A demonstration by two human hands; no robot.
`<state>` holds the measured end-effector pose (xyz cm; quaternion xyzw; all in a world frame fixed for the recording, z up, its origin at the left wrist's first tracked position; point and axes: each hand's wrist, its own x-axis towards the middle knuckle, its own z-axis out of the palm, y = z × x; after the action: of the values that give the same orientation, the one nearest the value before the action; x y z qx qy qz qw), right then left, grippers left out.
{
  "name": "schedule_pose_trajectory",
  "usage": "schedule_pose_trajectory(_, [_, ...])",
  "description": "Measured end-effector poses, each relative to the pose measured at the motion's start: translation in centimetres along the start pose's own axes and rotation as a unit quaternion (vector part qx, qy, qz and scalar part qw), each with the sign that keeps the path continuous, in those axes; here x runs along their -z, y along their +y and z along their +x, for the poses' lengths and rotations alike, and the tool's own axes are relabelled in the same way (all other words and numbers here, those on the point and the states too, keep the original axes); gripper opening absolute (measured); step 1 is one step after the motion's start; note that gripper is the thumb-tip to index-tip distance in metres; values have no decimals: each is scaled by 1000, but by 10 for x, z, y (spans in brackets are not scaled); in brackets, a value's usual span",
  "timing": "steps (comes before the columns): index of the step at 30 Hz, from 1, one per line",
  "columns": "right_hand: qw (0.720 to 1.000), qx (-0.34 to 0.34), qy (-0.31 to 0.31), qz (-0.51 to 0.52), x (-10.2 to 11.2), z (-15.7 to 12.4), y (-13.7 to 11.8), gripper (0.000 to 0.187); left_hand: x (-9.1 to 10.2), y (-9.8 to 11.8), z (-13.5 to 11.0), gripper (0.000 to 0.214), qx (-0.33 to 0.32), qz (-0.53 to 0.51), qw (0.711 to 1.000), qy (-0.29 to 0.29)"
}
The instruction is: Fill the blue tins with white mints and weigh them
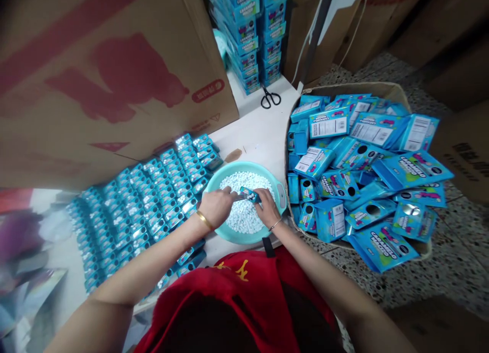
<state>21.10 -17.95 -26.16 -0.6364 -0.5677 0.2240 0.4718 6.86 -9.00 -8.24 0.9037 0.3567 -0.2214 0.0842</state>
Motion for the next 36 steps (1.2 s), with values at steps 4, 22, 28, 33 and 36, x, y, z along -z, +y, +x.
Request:
schedule_pose_trajectory(4, [999, -28, 40, -1, 7, 1, 2, 33, -48, -37, 27, 27, 82, -51, 995, 26])
schedule_pose_trajectory(22, [995, -50, 85, -9, 20, 11, -6, 35, -193, 8, 54, 38, -152, -307, 939, -2])
schedule_pose_trajectory(28, [997, -48, 64, -3, 23, 11, -1, 35, -166, -17, 41, 41, -179, -389, 904, 5])
schedule_pose_trajectory(33, [999, -25, 41, 1, 17, 9, 4, 33, -106, -48, 21, 39, -186, -434, 880, 60])
schedule_pose_trajectory(36, [1000, -8, 13, -7, 12, 7, 4, 36, -68, -51, 17, 37, -143, -351, 922, 82])
